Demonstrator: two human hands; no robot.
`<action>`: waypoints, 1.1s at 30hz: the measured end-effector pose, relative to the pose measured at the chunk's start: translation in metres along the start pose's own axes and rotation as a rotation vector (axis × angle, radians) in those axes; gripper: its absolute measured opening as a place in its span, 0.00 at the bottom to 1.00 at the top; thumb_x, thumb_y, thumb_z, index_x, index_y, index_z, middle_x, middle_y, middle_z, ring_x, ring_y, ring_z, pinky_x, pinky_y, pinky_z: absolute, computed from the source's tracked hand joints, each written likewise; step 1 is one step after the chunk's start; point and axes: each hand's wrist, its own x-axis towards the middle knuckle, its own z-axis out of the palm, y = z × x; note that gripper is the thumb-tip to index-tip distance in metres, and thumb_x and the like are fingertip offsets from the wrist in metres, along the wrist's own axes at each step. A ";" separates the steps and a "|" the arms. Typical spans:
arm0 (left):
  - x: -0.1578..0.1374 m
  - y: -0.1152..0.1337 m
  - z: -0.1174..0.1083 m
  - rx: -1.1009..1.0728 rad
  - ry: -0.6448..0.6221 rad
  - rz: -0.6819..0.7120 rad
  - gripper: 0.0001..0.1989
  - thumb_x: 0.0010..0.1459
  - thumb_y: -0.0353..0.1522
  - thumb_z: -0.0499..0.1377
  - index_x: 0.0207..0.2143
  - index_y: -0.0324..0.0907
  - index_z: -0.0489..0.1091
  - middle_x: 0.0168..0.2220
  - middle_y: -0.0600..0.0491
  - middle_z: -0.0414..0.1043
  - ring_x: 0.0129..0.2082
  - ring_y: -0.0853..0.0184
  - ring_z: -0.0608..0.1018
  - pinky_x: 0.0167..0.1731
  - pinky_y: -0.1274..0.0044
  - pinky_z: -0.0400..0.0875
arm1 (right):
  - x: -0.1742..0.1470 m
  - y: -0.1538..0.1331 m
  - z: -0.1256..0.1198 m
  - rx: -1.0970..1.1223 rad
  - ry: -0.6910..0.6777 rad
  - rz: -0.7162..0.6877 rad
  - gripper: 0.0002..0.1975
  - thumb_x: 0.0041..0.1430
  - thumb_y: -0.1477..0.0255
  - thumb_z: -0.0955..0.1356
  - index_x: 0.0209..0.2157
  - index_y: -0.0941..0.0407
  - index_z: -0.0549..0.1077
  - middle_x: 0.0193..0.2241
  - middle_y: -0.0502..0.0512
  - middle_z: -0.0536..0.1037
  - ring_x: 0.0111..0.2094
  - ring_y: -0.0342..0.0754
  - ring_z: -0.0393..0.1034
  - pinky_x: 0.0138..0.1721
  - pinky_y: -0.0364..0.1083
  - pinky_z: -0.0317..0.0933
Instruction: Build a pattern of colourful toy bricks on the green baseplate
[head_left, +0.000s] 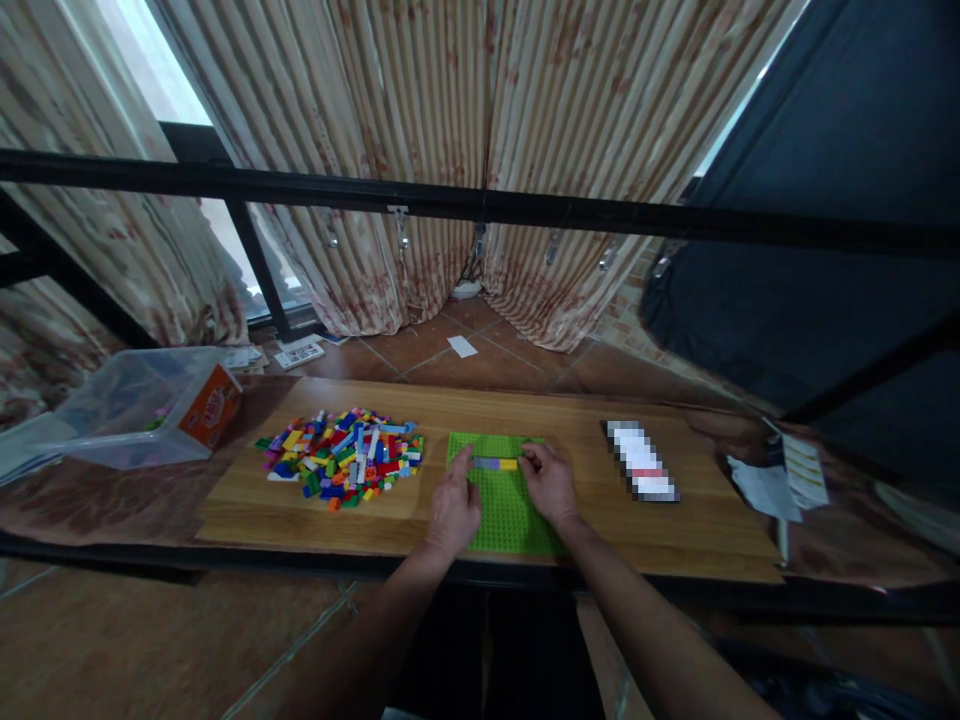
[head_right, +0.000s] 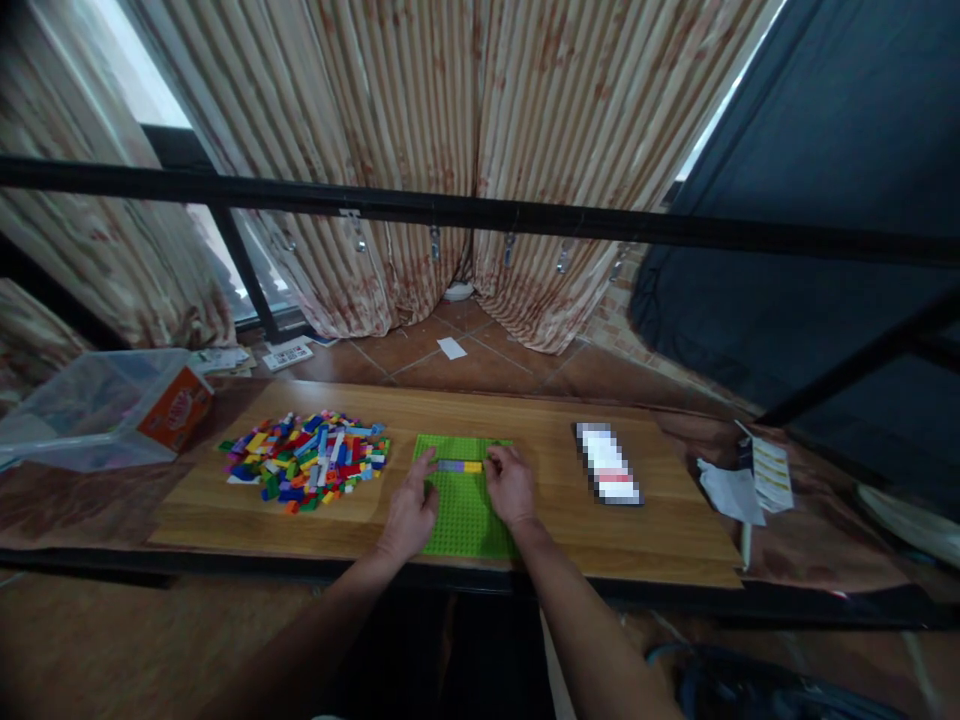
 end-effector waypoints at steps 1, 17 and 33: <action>0.000 -0.001 0.000 0.007 0.000 0.005 0.32 0.54 0.20 0.49 0.62 0.39 0.54 0.55 0.42 0.69 0.54 0.62 0.73 0.57 0.65 0.67 | 0.000 0.000 0.000 0.008 0.002 0.006 0.11 0.58 0.70 0.63 0.39 0.55 0.75 0.32 0.55 0.75 0.32 0.48 0.70 0.36 0.48 0.66; 0.001 -0.001 0.003 0.099 -0.006 0.025 0.30 0.55 0.23 0.52 0.61 0.40 0.55 0.60 0.42 0.63 0.60 0.58 0.68 0.58 0.63 0.66 | 0.001 -0.004 -0.004 0.127 0.003 -0.007 0.08 0.55 0.72 0.64 0.31 0.53 0.76 0.30 0.53 0.75 0.34 0.49 0.70 0.38 0.48 0.64; 0.000 0.003 0.003 0.197 -0.029 0.044 0.26 0.56 0.24 0.52 0.58 0.40 0.60 0.57 0.44 0.66 0.58 0.58 0.68 0.58 0.64 0.65 | 0.003 -0.001 -0.003 0.246 -0.046 0.025 0.08 0.53 0.69 0.67 0.28 0.53 0.79 0.28 0.53 0.75 0.32 0.47 0.70 0.35 0.46 0.64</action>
